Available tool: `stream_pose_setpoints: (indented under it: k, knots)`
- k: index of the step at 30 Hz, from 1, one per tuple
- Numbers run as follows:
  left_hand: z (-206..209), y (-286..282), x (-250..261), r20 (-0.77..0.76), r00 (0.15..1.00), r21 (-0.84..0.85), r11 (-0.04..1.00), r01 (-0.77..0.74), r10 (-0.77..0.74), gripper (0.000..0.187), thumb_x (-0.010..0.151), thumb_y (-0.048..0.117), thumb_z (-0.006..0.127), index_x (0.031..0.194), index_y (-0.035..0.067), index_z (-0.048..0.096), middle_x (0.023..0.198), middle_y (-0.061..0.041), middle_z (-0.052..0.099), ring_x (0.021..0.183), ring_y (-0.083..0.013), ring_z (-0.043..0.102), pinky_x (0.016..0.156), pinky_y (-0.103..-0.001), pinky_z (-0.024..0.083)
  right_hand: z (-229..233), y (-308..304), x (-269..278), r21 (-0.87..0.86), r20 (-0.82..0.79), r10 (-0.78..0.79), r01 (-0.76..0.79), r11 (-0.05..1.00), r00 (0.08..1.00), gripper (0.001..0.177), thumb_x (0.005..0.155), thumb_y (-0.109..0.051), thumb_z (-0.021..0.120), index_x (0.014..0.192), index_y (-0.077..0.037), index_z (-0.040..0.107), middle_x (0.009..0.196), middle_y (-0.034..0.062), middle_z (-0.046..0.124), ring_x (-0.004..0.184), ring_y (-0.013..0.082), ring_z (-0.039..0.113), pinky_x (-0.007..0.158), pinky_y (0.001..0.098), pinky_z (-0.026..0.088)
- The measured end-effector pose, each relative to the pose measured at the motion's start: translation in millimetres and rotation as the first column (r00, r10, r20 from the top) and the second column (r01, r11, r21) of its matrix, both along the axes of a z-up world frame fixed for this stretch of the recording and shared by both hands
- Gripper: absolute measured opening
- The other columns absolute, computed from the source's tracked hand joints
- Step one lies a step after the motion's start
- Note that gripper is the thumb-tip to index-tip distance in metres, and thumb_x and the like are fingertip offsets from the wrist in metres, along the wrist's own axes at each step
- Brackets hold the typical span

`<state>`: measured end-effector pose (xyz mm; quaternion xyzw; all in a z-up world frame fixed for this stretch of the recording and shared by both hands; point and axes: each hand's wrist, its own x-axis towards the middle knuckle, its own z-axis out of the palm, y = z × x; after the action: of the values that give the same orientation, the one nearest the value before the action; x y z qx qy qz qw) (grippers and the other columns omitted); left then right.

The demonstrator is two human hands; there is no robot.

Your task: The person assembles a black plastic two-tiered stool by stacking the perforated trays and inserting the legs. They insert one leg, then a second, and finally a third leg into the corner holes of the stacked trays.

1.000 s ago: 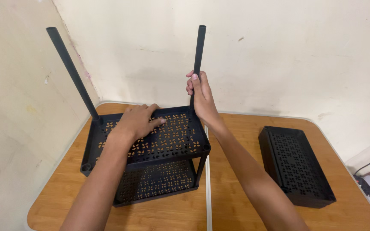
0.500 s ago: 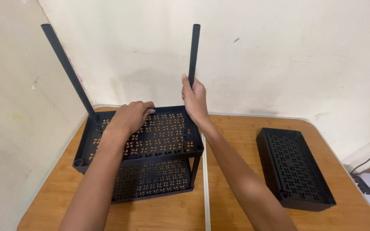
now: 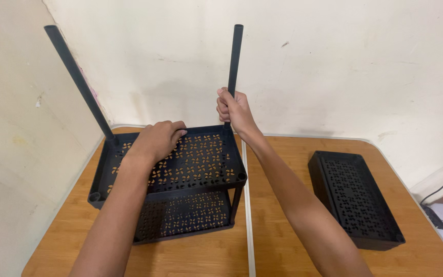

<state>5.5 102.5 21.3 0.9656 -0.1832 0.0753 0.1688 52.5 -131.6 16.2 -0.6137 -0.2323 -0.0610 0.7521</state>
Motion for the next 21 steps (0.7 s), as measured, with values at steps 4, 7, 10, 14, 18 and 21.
stream_pose_setpoints:
  k: [4, 7, 10, 14, 18, 21]
  knots:
    - [-0.2, 0.0, 0.2, 0.023, 1.000, 0.020, 1.000, 0.011, -0.012, 0.029, 0.101, 0.036, 0.052, 0.113, 0.017, 0.071, 0.103, -0.017, 0.073, 0.101, -0.0388, 0.067, 0.089, -0.050, 0.052, 29.5, 3.8, -16.1, -0.031, 0.054, -0.115, 0.117, 0.993, 0.992, 0.023, 0.107, -0.032, 0.044, 0.093, -0.013, 0.045, 0.076, -0.0010, 0.045, 0.063, 0.0096, 0.046, 0.060, 0.0259, 0.042]
    - [-0.3, -0.2, 2.2, 0.030, 0.999, 0.015, 1.000, 0.026, -0.027, 0.030, 0.101, 0.035, 0.052, 0.114, 0.016, 0.071, 0.104, -0.017, 0.073, 0.101, -0.0383, 0.067, 0.090, -0.050, 0.052, 65.7, 5.3, -16.8, -0.006, 0.235, -0.219, 0.227, 0.974, 0.947, 0.035, 0.107, -0.043, 0.040, 0.104, -0.011, 0.051, 0.081, 0.0013, 0.048, 0.068, 0.0103, 0.051, 0.065, 0.0264, 0.046]
    - [0.9, -1.0, 1.6, 0.024, 1.000, 0.035, 0.999, 0.006, -0.007, 0.030, 0.101, 0.036, 0.052, 0.115, 0.016, 0.071, 0.105, -0.017, 0.072, 0.102, -0.0384, 0.067, 0.090, -0.050, 0.051, 98.2, 9.5, -12.0, 0.018, 0.263, -0.318, 0.325, 0.946, 0.911, 0.037, 0.104, -0.046, 0.039, 0.104, -0.012, 0.053, 0.079, -0.0019, 0.050, 0.064, 0.0078, 0.050, 0.062, 0.0244, 0.046]
    - [3.2, -2.8, -2.2, -0.001, 1.000, 0.014, 1.000, -0.007, 0.007, 0.030, 0.101, 0.035, 0.052, 0.114, 0.016, 0.071, 0.106, -0.016, 0.073, 0.102, -0.0377, 0.068, 0.092, -0.049, 0.051, 114.0, 20.4, -5.6, 0.002, 0.214, -0.384, 0.392, 0.920, 0.898, 0.044, 0.108, -0.046, 0.036, 0.083, -0.011, 0.047, 0.061, -0.0051, 0.034, 0.049, 0.0062, 0.033, 0.044, 0.0257, 0.033]
    - [2.6, -2.7, -3.3, 0.013, 1.000, 0.009, 1.000, 0.000, 0.000, 0.029, 0.101, 0.034, 0.052, 0.114, 0.016, 0.071, 0.106, -0.016, 0.073, 0.102, -0.0373, 0.068, 0.092, -0.048, 0.051, 118.1, 20.5, 2.3, 0.003, 0.169, -0.391, 0.396, 0.918, 0.905, 0.045, 0.105, -0.038, 0.031, 0.066, -0.016, 0.033, 0.050, -0.0055, 0.024, 0.039, 0.0076, 0.021, 0.034, 0.0286, 0.019]
    - [-1.3, -1.0, -2.7, 0.046, 0.999, 0.012, 1.000, 0.014, -0.014, 0.027, 0.100, 0.031, 0.053, 0.113, 0.016, 0.071, 0.104, -0.016, 0.073, 0.101, -0.0378, 0.068, 0.092, -0.049, 0.051, 125.5, 10.7, 8.7, 0.001, 0.075, -0.113, 0.113, 0.994, 0.991, 0.042, 0.103, -0.036, 0.031, 0.064, -0.019, 0.026, 0.049, -0.0051, 0.020, 0.039, 0.0085, 0.015, 0.035, 0.0287, 0.015]
